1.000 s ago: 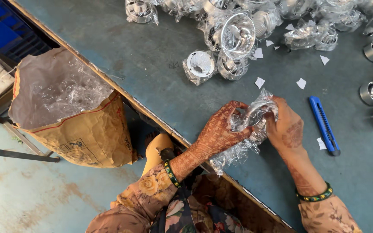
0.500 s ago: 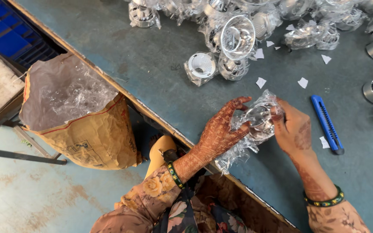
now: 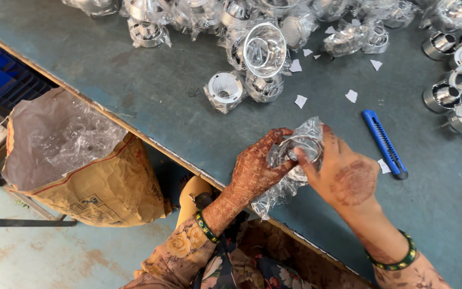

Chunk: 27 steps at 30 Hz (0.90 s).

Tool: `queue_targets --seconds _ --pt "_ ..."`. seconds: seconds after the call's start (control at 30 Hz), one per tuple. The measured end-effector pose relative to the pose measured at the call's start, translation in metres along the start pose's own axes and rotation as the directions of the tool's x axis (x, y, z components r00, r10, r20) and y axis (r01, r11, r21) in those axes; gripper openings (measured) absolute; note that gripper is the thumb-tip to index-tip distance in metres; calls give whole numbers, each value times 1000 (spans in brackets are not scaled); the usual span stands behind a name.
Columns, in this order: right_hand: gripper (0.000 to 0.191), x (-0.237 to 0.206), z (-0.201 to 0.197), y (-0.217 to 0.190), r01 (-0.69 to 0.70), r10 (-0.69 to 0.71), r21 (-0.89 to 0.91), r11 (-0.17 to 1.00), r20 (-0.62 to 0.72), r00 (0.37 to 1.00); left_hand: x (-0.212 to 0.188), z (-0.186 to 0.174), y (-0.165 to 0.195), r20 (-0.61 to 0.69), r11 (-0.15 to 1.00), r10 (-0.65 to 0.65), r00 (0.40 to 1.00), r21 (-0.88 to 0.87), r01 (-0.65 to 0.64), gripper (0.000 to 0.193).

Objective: The person repeatedly picks up plastic-wrapped metal components from a table, uses a blue utility knife to cut the plastic, removes the wrapping, and places the unwrapped parts on the table. The discarded plastic is placed into a bag beside the table.

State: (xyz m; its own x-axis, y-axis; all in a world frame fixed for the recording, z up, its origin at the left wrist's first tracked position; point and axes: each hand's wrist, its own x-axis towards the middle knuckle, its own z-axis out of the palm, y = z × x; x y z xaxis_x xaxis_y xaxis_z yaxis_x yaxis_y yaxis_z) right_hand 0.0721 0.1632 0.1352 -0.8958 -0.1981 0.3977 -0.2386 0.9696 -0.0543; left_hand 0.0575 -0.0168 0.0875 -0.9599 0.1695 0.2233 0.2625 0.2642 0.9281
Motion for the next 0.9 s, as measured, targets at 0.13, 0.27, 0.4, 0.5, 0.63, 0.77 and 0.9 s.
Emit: queue_targets --seconds 0.13,0.27,0.4,0.5,0.63,0.77,0.9 --pt "49 -1 -1 2 16 -16 -15 1000 23 1000 0 2 0 -76 1000 29 997 9 -28 31" --pt "40 4 1 9 38 -39 88 995 11 999 0 4 -4 -59 1000 -4 998 -21 3 29" --pt "38 8 7 20 65 -71 161 985 34 997 -2 1 -8 -24 999 6 1000 -35 -7 26" --pt "39 12 9 35 132 -156 262 956 75 985 -2 0 -11 -9 994 110 994 6 -110 29" --pt "37 21 9 52 7 -74 154 988 433 898 -1 3 -16 57 997 68 996 35 -70 35" --pt "37 28 1 55 -92 -78 315 945 487 870 -1 5 -18 12 994 95 995 59 -96 32" --pt "38 20 -7 36 27 -96 368 929 171 981 -2 5 -18 -84 988 150 985 45 -146 29"
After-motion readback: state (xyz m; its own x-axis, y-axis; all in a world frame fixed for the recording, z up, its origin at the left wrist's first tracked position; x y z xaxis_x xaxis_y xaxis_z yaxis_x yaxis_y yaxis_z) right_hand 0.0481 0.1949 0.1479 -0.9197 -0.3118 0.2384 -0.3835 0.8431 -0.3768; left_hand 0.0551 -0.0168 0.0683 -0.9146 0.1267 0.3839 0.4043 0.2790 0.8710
